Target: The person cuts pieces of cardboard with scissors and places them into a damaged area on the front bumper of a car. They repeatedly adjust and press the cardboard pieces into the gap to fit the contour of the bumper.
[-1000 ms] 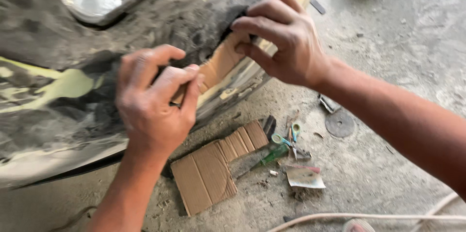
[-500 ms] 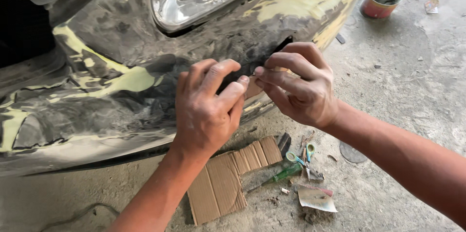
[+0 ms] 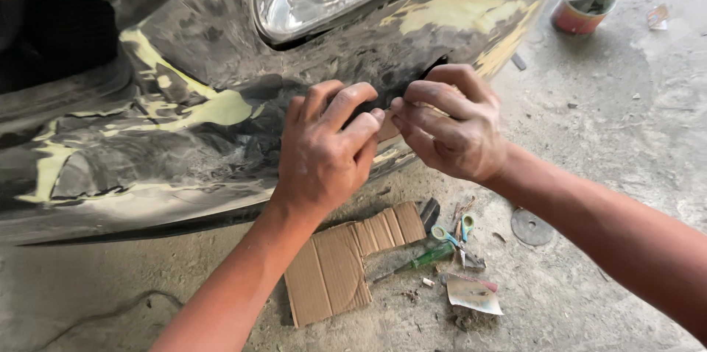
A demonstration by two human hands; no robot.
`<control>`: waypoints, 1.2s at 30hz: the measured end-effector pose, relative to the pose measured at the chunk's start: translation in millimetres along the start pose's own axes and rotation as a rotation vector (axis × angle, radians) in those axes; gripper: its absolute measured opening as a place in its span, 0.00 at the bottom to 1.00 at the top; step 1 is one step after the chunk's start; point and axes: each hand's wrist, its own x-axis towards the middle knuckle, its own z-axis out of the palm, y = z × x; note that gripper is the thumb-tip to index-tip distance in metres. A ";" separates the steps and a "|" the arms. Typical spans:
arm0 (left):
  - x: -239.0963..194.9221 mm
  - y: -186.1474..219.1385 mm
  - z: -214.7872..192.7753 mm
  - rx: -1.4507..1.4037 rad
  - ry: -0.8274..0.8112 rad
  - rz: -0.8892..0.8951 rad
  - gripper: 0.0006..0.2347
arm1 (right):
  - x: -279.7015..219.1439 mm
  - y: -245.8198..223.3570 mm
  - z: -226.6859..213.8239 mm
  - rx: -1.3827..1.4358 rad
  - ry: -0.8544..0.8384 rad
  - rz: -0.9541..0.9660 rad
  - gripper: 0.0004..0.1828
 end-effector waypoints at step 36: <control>-14.1 -19.3 -50.9 -0.374 0.086 -0.583 0.04 | -44.6 -17.8 13.2 -0.200 0.092 0.042 0.18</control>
